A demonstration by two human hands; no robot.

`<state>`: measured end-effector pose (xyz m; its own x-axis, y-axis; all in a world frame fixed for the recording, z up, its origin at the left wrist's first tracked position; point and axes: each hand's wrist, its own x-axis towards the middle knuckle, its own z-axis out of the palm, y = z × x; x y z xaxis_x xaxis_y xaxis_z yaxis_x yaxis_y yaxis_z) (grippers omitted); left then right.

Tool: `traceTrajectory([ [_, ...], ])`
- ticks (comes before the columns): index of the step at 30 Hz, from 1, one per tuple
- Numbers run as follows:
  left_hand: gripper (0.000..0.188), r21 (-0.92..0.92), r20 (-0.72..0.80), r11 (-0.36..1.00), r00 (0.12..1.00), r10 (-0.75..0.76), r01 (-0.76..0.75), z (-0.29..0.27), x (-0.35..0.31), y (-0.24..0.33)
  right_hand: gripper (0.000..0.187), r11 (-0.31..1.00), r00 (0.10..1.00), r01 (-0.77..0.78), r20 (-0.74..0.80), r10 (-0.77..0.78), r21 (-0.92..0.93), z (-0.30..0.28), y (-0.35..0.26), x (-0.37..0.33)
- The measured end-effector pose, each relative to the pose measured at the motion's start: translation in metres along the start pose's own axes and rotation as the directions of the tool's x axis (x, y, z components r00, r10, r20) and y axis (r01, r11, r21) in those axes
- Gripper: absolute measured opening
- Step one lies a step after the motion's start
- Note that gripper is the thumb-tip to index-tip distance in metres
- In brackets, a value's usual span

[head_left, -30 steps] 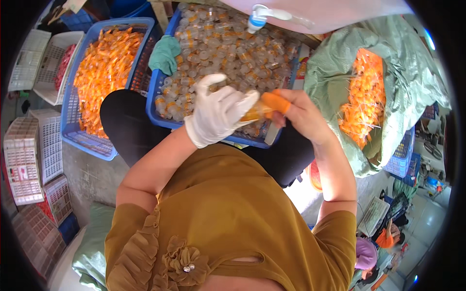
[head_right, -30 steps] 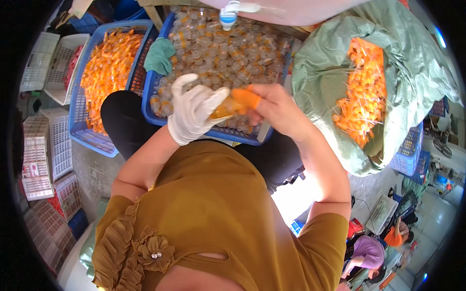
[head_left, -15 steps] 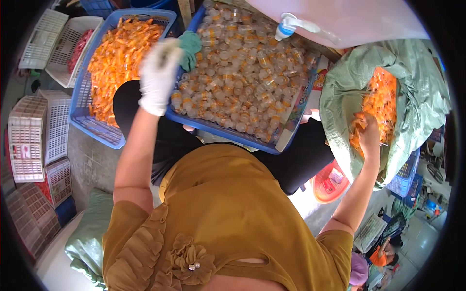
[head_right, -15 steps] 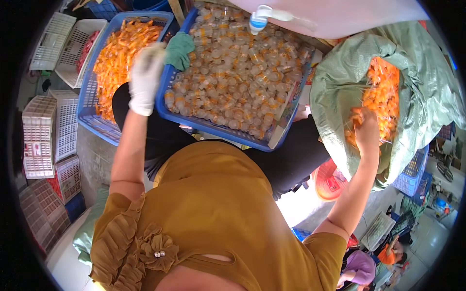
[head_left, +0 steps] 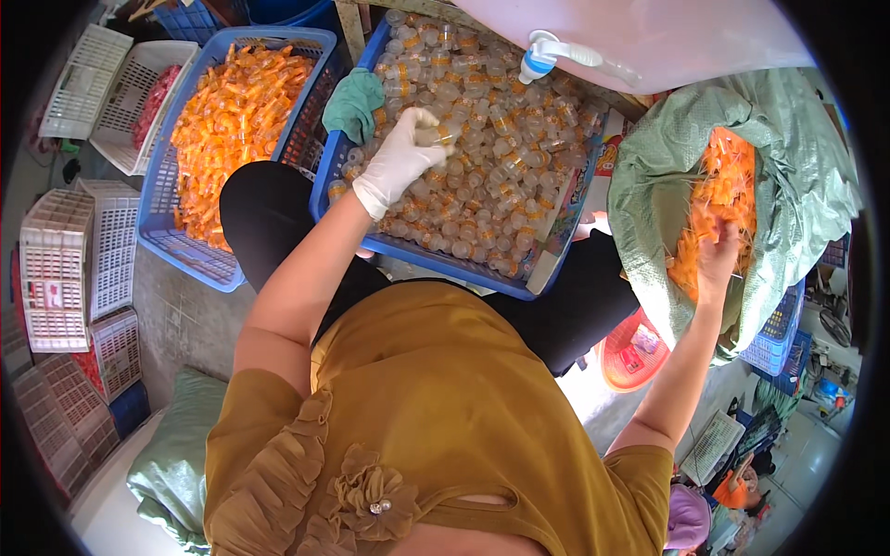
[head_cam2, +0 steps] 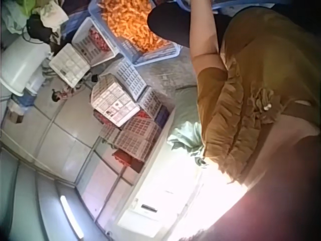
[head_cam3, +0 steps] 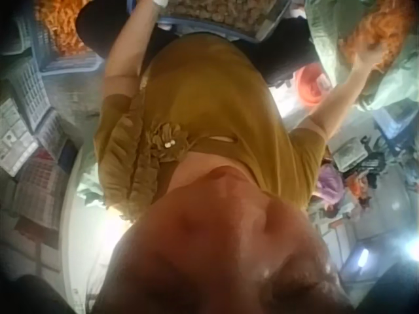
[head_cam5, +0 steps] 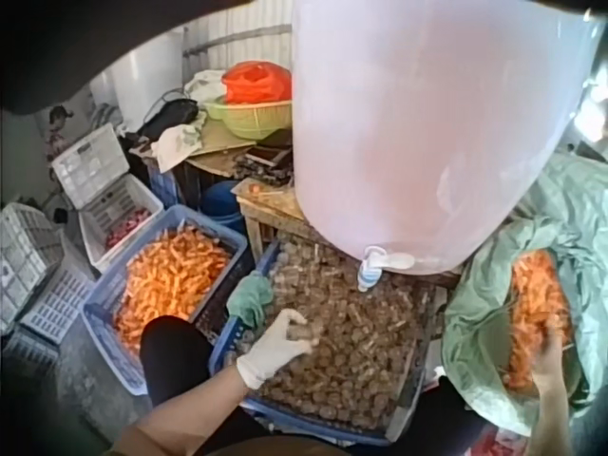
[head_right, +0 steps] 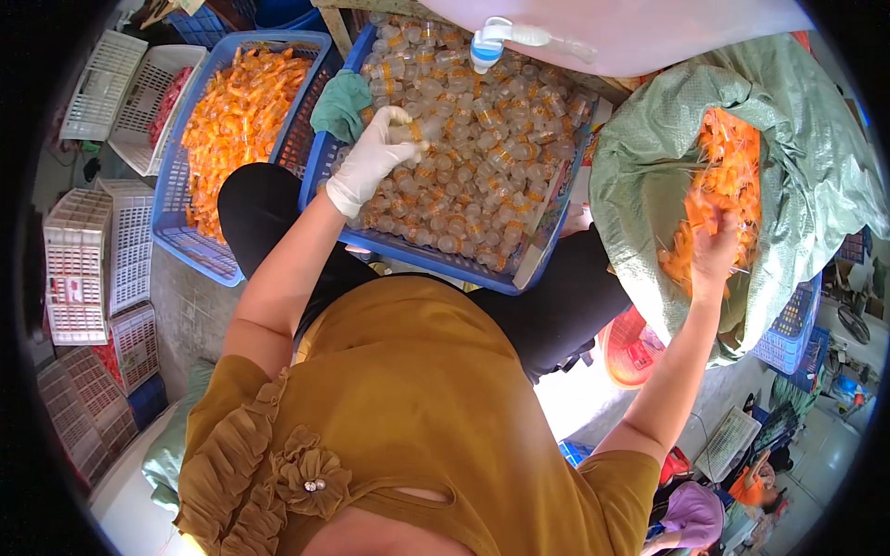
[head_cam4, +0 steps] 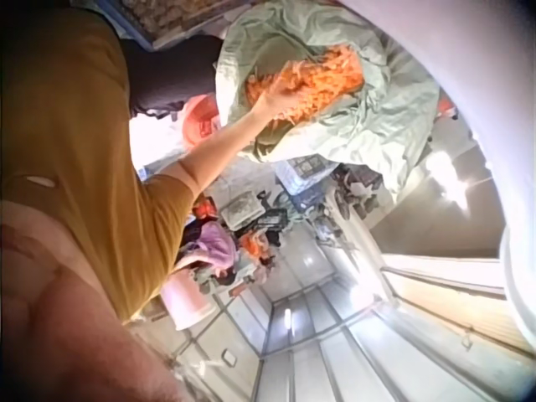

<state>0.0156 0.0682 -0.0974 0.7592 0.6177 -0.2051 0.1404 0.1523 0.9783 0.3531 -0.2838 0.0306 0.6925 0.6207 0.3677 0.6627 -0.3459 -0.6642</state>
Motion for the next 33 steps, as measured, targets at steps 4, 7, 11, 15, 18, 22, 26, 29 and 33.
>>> traceTrajectory([
  [4, 0.046, -0.246, 0.027, 0.957, 0.985, 0.168, -0.156, 0.030, -0.008, 0.051, 0.030, 0.878, 0.994, 0.015, 0.085, -0.064, 0.478, 0.039, -0.079, 0.023],
  [7, 0.041, -0.275, 0.051, 0.946, 0.980, 0.193, -0.172, 0.044, -0.003, 0.067, 0.033, 0.860, 0.968, 0.013, 0.209, -0.138, 0.510, 0.085, -0.161, 0.026],
  [11, 0.037, -0.330, 0.009, 0.913, 0.966, 0.257, -0.240, 0.055, 0.001, 0.065, 0.029, 0.789, 0.919, 0.116, 0.237, -0.316, 0.603, 0.122, -0.225, 0.041],
  [15, 0.038, -0.355, -0.032, 0.898, 0.963, 0.267, -0.261, 0.061, 0.000, 0.064, 0.030, 0.759, 0.913, 0.228, 0.137, -0.385, 0.610, 0.137, -0.257, 0.060],
  [18, 0.043, -0.403, -0.035, 0.884, 0.969, 0.245, -0.238, 0.065, 0.005, 0.062, 0.029, 0.821, 0.911, 0.222, 0.188, -0.366, 0.526, 0.160, -0.247, 0.070],
  [22, 0.044, -0.411, -0.032, 0.882, 0.970, 0.240, -0.231, 0.066, 0.007, 0.060, 0.031, 0.840, 0.915, 0.107, 0.278, -0.292, 0.532, 0.171, -0.232, 0.066],
  [26, 0.042, -0.375, -0.053, 0.888, 0.963, 0.265, -0.265, 0.064, 0.008, 0.058, 0.031, 0.733, 0.943, -0.019, 0.256, -0.213, 0.680, 0.173, -0.224, 0.068],
  [29, 0.043, -0.380, -0.057, 0.886, 0.963, 0.264, -0.266, 0.065, 0.010, 0.056, 0.030, 0.712, 0.944, -0.028, 0.252, -0.212, 0.702, 0.179, -0.221, 0.064],
  [33, 0.044, -0.399, -0.045, 0.882, 0.966, 0.253, -0.250, 0.064, 0.011, 0.058, 0.030, 0.681, 0.937, -0.050, 0.270, -0.221, 0.730, 0.181, -0.215, 0.066],
])
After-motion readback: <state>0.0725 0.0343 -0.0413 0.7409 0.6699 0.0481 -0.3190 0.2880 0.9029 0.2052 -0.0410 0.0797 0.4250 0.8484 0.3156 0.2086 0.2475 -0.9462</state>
